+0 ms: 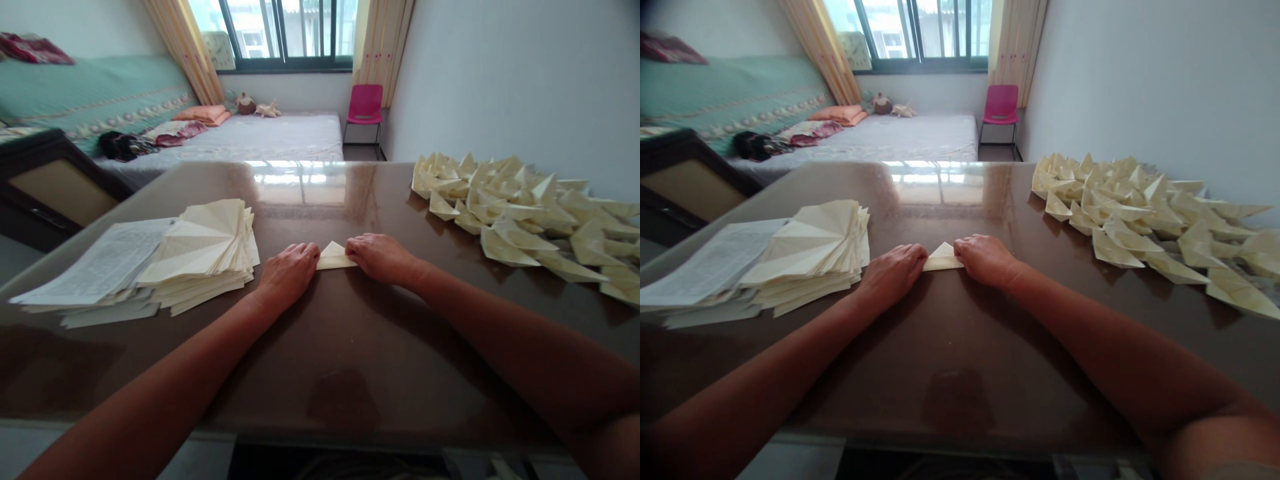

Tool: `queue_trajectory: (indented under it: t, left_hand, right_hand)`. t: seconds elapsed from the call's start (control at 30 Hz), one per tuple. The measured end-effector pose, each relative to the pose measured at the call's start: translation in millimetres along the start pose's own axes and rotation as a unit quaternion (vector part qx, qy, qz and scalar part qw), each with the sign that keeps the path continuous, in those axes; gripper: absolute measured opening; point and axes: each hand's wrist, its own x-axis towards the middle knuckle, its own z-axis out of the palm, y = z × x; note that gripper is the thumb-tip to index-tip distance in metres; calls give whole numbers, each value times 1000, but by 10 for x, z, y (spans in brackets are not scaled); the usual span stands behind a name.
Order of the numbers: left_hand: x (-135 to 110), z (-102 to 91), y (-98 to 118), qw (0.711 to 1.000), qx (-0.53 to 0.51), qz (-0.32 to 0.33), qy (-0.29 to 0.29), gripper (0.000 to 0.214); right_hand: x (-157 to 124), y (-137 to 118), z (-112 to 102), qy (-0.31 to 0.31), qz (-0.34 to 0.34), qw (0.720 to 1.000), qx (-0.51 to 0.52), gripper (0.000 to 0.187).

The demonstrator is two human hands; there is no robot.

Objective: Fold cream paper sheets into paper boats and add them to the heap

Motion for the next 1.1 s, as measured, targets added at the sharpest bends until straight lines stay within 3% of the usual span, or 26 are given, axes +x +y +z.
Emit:
queue_trajectory:
  t: [0.87,0.93,1.0,1.1]
  left_hand:
    - [18,65,-13,997,61,29,37,28]
    - [25,73,-27,994,62,60,68,24]
    - [38,78,-51,987,56,131,80,24]
    - [48,73,-82,970,49,238,32,29]
  right_hand:
    - [20,-12,3,-12,21,1000,10,17]
    - [21,-18,-1,-12,21,1000,5,17]
    - [22,-22,-3,-12,22,1000,3,18]
    - [17,-24,-8,-13,28,1000,4,18]
